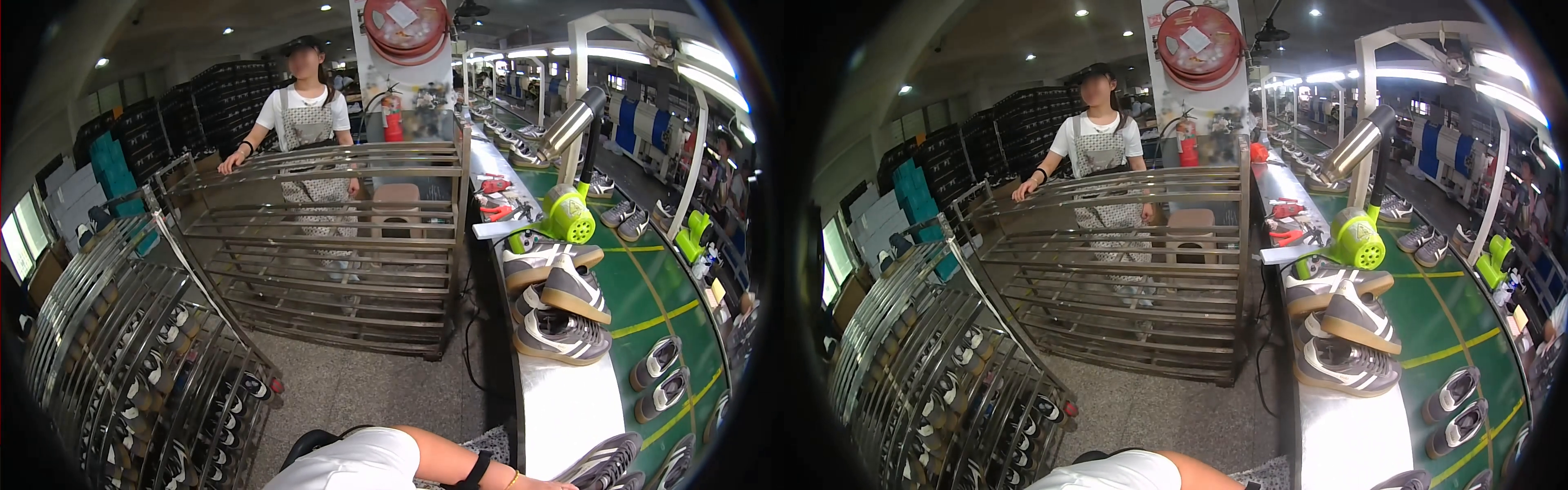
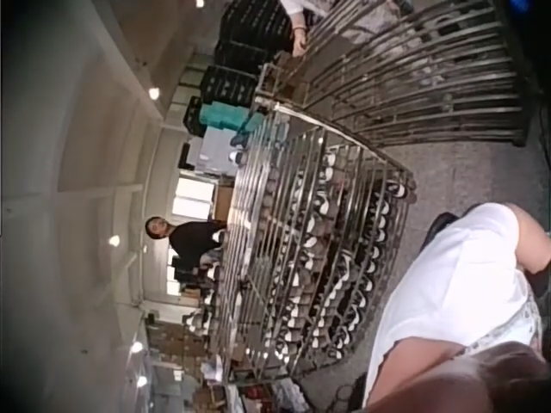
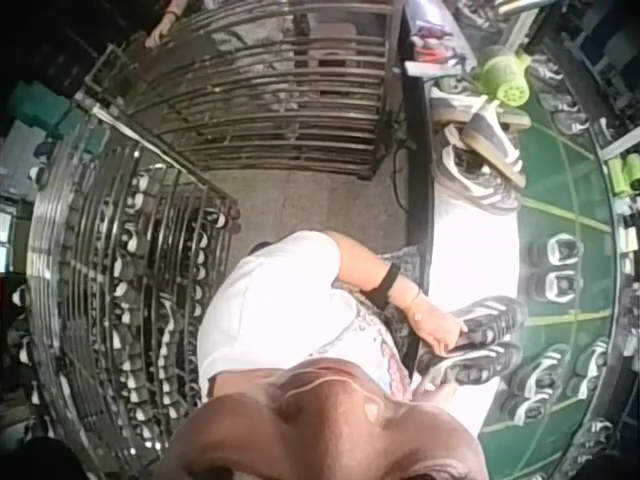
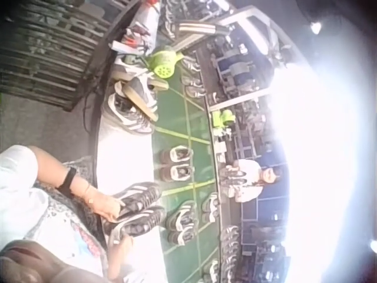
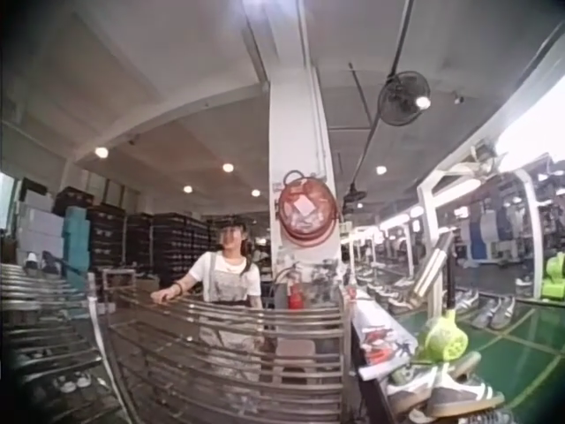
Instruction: The recorder is inspecting shoes for quality, checking components, and marking them or updating a log sheet on an industrial conveyor line.
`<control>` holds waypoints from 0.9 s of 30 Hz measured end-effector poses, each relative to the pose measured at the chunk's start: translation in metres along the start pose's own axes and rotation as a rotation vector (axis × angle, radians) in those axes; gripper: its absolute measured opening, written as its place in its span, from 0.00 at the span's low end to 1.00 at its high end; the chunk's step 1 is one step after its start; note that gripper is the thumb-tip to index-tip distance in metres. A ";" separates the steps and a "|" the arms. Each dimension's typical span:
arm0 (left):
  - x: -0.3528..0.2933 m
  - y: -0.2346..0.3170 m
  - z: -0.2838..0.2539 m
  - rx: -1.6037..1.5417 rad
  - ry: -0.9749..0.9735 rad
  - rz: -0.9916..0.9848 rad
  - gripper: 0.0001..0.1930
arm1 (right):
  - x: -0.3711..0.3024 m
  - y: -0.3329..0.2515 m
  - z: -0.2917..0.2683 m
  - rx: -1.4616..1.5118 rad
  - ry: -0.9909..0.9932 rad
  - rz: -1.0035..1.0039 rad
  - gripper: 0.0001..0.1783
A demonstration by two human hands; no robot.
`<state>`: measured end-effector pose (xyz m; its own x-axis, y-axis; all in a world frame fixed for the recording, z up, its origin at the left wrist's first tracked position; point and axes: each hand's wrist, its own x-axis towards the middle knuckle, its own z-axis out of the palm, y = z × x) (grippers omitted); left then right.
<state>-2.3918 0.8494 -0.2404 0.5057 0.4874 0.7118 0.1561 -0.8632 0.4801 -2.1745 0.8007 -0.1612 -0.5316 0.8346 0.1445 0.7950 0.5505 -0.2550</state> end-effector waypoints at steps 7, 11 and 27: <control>0.011 0.004 0.002 -0.048 -0.137 -0.116 0.16 | 0.002 0.000 0.017 0.023 0.107 0.077 0.20; 0.010 0.002 0.010 -0.010 0.055 -0.060 0.16 | 0.006 0.006 0.028 0.005 0.172 0.000 0.18; 0.009 0.006 0.032 0.171 0.544 -0.014 0.14 | -0.016 0.055 0.067 0.187 0.263 0.158 0.15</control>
<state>-2.3588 0.8440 -0.2473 0.0001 0.4575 0.8892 0.3181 -0.8430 0.4337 -2.1417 0.8167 -0.2418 -0.2935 0.8993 0.3243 0.7811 0.4211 -0.4610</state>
